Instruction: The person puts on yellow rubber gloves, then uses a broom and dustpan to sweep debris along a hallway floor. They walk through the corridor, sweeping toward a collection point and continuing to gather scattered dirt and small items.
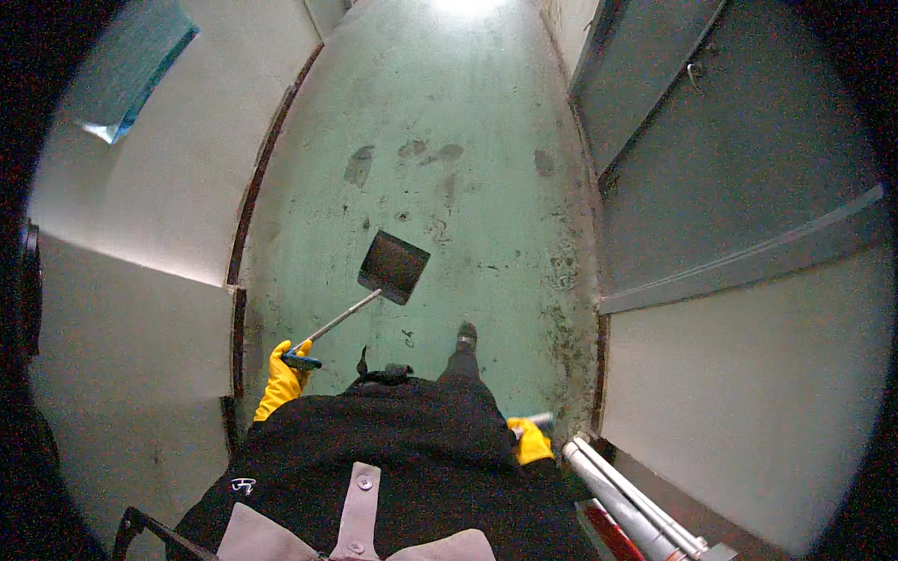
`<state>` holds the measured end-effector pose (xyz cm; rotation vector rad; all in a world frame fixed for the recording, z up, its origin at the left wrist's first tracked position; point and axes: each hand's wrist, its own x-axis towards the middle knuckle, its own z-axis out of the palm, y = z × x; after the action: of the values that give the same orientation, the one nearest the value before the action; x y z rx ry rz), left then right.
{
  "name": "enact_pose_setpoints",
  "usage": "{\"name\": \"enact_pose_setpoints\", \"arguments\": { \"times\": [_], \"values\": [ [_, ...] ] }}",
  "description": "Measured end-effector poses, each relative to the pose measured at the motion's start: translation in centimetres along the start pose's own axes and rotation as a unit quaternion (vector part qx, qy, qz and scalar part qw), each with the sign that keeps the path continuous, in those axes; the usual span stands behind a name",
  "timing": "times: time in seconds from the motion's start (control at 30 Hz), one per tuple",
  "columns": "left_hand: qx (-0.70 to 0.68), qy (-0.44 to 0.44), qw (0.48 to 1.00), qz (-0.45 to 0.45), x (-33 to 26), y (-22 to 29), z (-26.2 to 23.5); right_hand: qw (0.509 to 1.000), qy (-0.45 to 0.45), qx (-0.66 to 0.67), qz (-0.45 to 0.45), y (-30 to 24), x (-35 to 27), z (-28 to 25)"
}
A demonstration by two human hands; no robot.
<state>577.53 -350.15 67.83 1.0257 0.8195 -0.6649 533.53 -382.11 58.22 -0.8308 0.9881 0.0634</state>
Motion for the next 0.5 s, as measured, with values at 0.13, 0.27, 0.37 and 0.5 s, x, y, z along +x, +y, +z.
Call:
{"name": "enact_pose_setpoints", "arguments": {
  "times": [0.13,0.27,0.37,0.5],
  "values": [
    [0.035,0.017,0.997,0.065,0.0,4.3,5.5,0.997,0.059,0.007,-0.055,-14.1,7.9,6.0],
    [0.020,0.047,0.997,0.061,0.7,7.2,7.7,0.992,0.085,0.040,0.090,-22.5,17.5,8.4],
    [0.005,0.037,0.998,0.059,3.9,8.8,10.6,0.993,0.053,-0.070,-0.072,-26.9,22.9,9.6],
    [-0.010,0.085,0.995,0.052,10.3,13.5,16.3,0.988,0.071,0.096,-0.098,-33.2,26.3,13.5]
  ]
}}
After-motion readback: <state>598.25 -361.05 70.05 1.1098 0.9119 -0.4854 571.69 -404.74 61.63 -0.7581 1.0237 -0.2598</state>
